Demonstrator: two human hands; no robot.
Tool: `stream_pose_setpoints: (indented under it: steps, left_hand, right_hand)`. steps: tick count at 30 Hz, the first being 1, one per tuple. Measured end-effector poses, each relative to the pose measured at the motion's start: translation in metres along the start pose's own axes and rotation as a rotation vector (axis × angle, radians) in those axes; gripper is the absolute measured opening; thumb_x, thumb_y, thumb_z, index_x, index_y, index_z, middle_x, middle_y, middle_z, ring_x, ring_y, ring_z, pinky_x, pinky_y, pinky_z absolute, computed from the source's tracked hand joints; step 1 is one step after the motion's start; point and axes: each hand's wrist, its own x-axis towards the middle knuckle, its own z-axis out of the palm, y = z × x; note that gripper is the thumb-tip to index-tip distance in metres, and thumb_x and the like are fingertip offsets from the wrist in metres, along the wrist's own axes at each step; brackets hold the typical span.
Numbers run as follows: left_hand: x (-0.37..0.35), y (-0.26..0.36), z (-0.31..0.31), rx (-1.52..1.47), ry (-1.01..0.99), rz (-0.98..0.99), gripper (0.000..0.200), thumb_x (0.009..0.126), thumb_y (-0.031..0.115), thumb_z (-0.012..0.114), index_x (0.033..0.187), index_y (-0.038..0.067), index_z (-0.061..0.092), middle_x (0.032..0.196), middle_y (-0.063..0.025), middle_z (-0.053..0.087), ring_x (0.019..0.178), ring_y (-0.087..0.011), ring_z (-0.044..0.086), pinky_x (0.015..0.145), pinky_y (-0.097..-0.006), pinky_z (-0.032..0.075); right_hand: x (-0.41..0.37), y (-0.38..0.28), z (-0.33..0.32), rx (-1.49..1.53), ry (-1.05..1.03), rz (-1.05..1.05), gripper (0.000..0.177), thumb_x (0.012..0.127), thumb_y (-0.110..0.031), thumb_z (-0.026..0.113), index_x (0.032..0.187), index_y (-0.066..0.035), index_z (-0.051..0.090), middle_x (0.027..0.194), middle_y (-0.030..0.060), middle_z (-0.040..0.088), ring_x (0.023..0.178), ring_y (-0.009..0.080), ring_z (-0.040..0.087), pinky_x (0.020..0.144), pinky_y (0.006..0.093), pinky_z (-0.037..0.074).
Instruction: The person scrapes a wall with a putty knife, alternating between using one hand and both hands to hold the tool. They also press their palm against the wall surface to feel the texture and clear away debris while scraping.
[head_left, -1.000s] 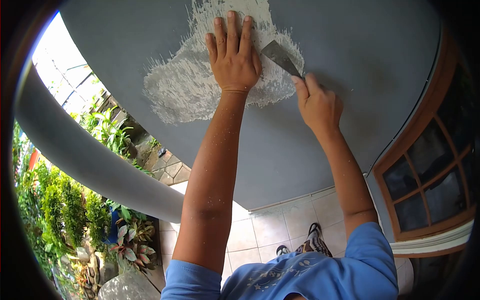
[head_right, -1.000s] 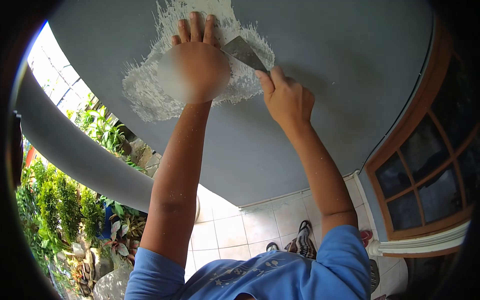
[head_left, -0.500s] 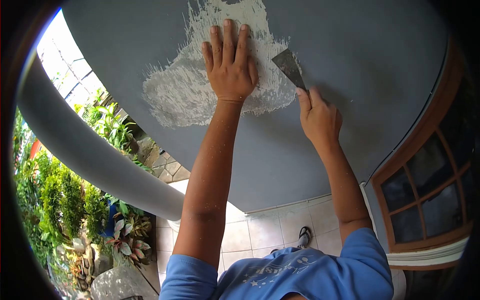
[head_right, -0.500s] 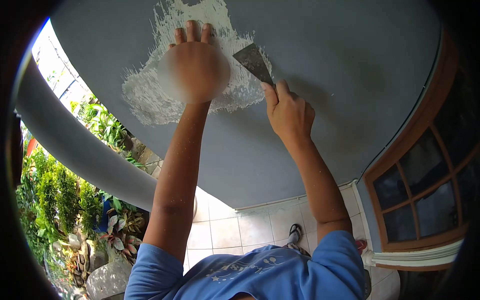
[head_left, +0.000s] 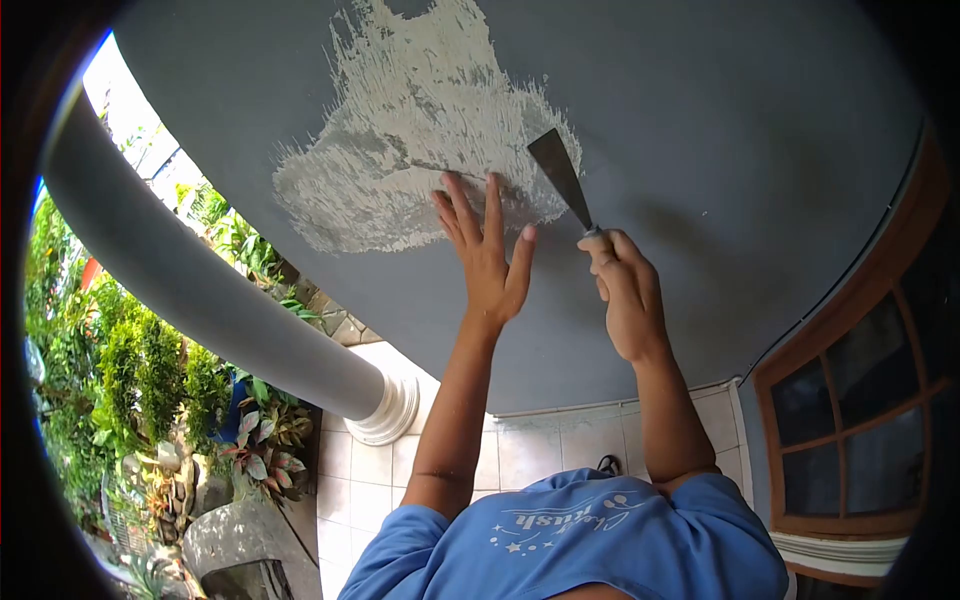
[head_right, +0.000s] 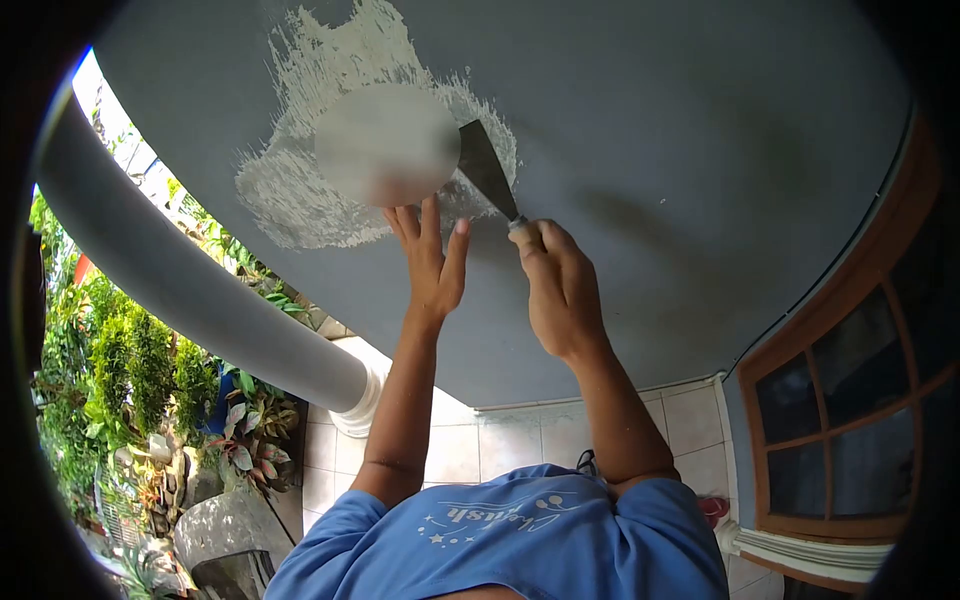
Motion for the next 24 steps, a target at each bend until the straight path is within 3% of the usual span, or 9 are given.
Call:
stream_pose_setpoints:
  steps: [3, 5, 6, 10, 12, 15, 18, 21, 24]
  left_hand:
    - [-0.022, 0.035, -0.014, -0.556, -0.134, -0.238, 0.060, 0.099, 0.036, 0.053, 0.146, 0.002, 0.041, 0.159, -0.0228, 0.025, 0.149, -0.0401, 0.014, 0.119, -0.0512, 0.010]
    - [-0.028, 0.042, -0.015, -0.777, -0.294, -0.365, 0.060, 0.098, 0.037, 0.054, 0.144, -0.001, 0.043, 0.159, -0.0232, 0.025, 0.150, -0.0386, 0.015, 0.119, -0.0493, 0.014]
    - [-0.029, 0.041, -0.013, -0.699, -0.331, -0.396, 0.059, 0.099, 0.038, 0.054, 0.142, -0.001, 0.044, 0.151, -0.0237, 0.040, 0.143, -0.0368, 0.033, 0.114, -0.0444, 0.030]
    - [-0.025, 0.049, -0.016, -1.149, -0.524, -0.631, 0.048, 0.100, 0.035, 0.056, 0.132, 0.001, 0.051, 0.130, -0.0181, 0.058, 0.124, -0.0301, 0.056, 0.093, -0.0343, 0.049]
    - [-0.037, 0.049, -0.005, -1.272, -0.537, -0.671, 0.040, 0.100, 0.034, 0.057, 0.123, 0.002, 0.055, 0.118, -0.0146, 0.064, 0.113, -0.0263, 0.064, 0.078, -0.0281, 0.055]
    - [-0.045, 0.048, -0.003, -1.445, -0.629, -0.711, 0.031, 0.100, 0.033, 0.058, 0.109, 0.003, 0.056, 0.112, -0.0145, 0.065, 0.110, -0.0274, 0.066, 0.073, -0.0270, 0.055]
    - [-0.049, 0.045, 0.003, -1.502, -0.672, -0.748, 0.028, 0.101, 0.032, 0.055, 0.105, 0.004, 0.054, 0.106, -0.0123, 0.065, 0.103, -0.0279, 0.069, 0.073, -0.0277, 0.055]
    - [-0.037, 0.031, -0.001, -1.324, -0.867, -0.757, 0.028, 0.101, 0.031, 0.050, 0.106, 0.004, 0.052, 0.113, -0.0156, 0.062, 0.098, -0.0332, 0.070, 0.075, -0.0319, 0.056]
    - [-0.047, 0.031, 0.005, -1.355, -0.733, -0.646, 0.025, 0.103, 0.027, 0.044, 0.103, 0.004, 0.051, 0.099, -0.0096, 0.059, 0.088, -0.0274, 0.071, 0.073, -0.0314, 0.055]
  right_hand:
    - [-0.006, 0.018, 0.005, 0.308, -0.158, -0.013, 0.024, 0.101, -0.020, 0.052, 0.117, -0.003, 0.057, 0.090, 0.0054, 0.057, 0.074, 0.0091, 0.050, 0.067, 0.0264, 0.041]
    - [-0.006, 0.022, 0.006, 0.456, -0.236, 0.056, 0.026, 0.101, -0.018, 0.055, 0.121, -0.002, 0.053, 0.084, 0.0002, 0.055, 0.068, 0.0047, 0.047, 0.057, 0.0210, 0.037]
    - [-0.007, 0.022, 0.004, 0.498, -0.265, 0.123, 0.027, 0.102, -0.020, 0.053, 0.122, -0.003, 0.053, 0.083, -0.0011, 0.053, 0.066, 0.0040, 0.046, 0.055, 0.0198, 0.036]
    - [-0.017, 0.045, 0.015, 0.588, -0.307, 0.229, 0.029, 0.105, -0.029, 0.046, 0.123, -0.006, 0.053, 0.078, -0.0042, 0.049, 0.058, 0.0019, 0.042, 0.046, 0.0183, 0.030]
    - [-0.028, 0.052, 0.028, 0.621, -0.211, 0.260, 0.028, 0.106, -0.030, 0.044, 0.117, -0.007, 0.056, 0.072, -0.0050, 0.045, 0.056, 0.0019, 0.039, 0.046, 0.0192, 0.028]
    - [-0.038, 0.064, 0.040, 0.573, -0.067, 0.207, 0.029, 0.106, -0.032, 0.042, 0.112, -0.007, 0.058, 0.071, -0.0059, 0.044, 0.056, 0.0011, 0.039, 0.046, 0.0188, 0.027]
    - [-0.037, 0.065, 0.048, 0.479, 0.054, 0.175, 0.030, 0.106, -0.030, 0.041, 0.108, -0.007, 0.060, 0.075, -0.0057, 0.048, 0.059, 0.0000, 0.042, 0.047, 0.0183, 0.028]
    - [-0.036, 0.065, 0.051, 0.481, 0.014, 0.204, 0.030, 0.106, -0.029, 0.041, 0.105, -0.005, 0.060, 0.080, -0.0043, 0.051, 0.064, 0.0004, 0.046, 0.051, 0.0177, 0.033]
    - [-0.036, 0.070, 0.062, 0.417, 0.129, 0.064, 0.030, 0.106, -0.027, 0.042, 0.106, -0.002, 0.060, 0.081, -0.0031, 0.053, 0.071, 0.0018, 0.049, 0.056, 0.0189, 0.037]
